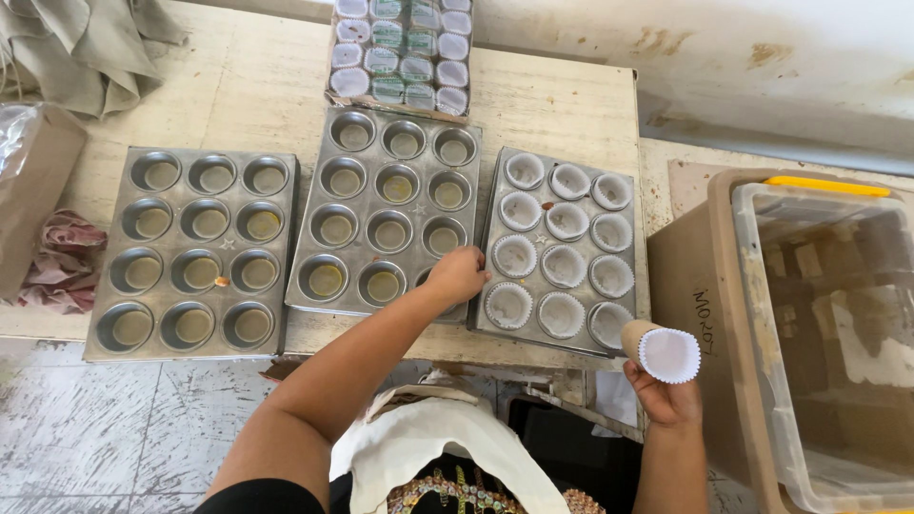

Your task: The person places white paper cupcake liners into the cups of metal muffin trays. They handle the liners one at a time, arranging them across multiple trays on a wooden work surface.

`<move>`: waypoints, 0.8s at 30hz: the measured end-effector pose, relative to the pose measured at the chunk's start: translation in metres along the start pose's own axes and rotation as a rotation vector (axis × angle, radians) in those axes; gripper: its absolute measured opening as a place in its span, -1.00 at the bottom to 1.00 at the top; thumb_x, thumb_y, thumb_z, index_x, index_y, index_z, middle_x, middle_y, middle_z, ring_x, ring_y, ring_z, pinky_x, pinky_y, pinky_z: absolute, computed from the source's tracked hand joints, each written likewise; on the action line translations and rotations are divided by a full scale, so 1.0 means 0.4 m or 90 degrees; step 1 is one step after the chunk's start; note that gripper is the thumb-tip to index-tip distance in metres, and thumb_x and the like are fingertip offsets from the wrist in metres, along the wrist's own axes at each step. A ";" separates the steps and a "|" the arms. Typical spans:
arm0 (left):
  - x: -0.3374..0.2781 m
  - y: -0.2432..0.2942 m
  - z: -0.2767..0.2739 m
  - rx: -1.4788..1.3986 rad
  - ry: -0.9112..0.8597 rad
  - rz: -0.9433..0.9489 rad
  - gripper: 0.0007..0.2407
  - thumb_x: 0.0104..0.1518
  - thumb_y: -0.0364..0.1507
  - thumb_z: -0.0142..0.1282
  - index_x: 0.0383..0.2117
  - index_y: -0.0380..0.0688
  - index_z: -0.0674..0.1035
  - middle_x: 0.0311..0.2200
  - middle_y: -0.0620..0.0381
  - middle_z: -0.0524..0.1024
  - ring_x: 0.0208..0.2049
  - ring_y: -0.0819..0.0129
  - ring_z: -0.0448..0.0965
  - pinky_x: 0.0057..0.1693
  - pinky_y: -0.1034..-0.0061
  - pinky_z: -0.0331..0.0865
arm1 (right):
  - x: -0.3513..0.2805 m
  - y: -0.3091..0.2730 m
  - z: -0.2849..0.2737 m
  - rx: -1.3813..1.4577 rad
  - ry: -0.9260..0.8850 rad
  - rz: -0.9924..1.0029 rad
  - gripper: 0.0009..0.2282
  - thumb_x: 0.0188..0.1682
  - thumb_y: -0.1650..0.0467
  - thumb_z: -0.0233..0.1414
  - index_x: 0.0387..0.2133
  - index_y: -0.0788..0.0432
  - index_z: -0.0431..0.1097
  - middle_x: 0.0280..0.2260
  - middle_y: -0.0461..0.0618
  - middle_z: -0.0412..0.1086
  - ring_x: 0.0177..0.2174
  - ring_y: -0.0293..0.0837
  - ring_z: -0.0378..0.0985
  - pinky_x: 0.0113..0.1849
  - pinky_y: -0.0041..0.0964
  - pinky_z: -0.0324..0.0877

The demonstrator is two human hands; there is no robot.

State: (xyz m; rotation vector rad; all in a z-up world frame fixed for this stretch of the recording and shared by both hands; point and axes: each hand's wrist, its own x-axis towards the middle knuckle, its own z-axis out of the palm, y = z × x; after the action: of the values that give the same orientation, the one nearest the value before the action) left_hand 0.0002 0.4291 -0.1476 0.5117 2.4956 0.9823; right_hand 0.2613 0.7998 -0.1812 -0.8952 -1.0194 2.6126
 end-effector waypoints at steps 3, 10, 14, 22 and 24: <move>-0.021 0.012 -0.001 0.020 0.013 0.001 -0.76 0.09 -0.32 0.26 -0.22 -0.19 0.62 -0.10 -0.09 0.56 -0.02 -0.03 0.56 0.08 0.15 0.43 | -0.008 0.008 -0.005 -0.017 0.020 0.003 -0.78 0.11 0.33 0.05 0.00 0.08 0.40 -0.05 -0.02 0.46 -0.15 -0.05 0.53 -0.27 -0.12 0.51; -0.071 0.069 -0.053 0.101 0.028 0.012 -0.73 0.11 -0.30 0.23 -0.17 -0.20 0.57 -0.06 -0.09 0.50 -0.01 -0.06 0.55 0.04 0.12 0.46 | -0.042 0.010 0.044 -0.076 0.080 0.013 -0.76 0.18 0.29 -0.06 0.02 0.12 0.37 -0.01 0.04 0.43 -0.11 0.00 0.53 -0.23 -0.06 0.53; -0.134 0.106 -0.097 0.045 0.007 0.022 -0.76 0.12 -0.30 0.20 -0.14 -0.09 0.60 -0.06 -0.02 0.52 -0.06 -0.05 0.58 0.02 0.11 0.45 | -0.073 0.012 0.122 -0.093 0.049 0.016 -0.73 0.18 0.28 -0.09 0.05 0.14 0.34 0.04 0.05 0.42 -0.08 0.02 0.53 -0.21 -0.02 0.53; -0.383 0.198 -0.147 0.115 0.159 0.569 -0.57 0.21 -0.37 0.14 0.23 -0.11 0.42 0.21 0.01 0.39 0.28 0.11 0.36 0.39 0.03 0.15 | -0.083 0.140 0.314 -0.002 -0.201 0.158 -0.59 0.14 0.26 -0.09 0.17 0.26 0.31 0.03 0.11 0.45 -0.12 -0.03 0.58 -0.25 -0.11 0.54; -0.428 0.202 -0.178 0.216 0.178 0.607 -0.56 0.22 -0.40 0.09 0.27 -0.11 0.40 0.26 0.05 0.37 0.35 0.21 0.32 0.46 -0.07 0.03 | -0.064 0.219 0.357 0.017 -0.220 0.183 -0.62 0.19 0.30 -0.09 0.19 0.28 0.30 0.03 0.10 0.44 -0.09 -0.06 0.55 -0.15 -0.15 0.52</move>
State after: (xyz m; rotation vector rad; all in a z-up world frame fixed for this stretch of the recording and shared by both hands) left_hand 0.1253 0.3639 -0.0027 1.8991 2.6641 0.9528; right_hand 0.1988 0.6465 -0.1451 -0.6352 -0.9897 3.0954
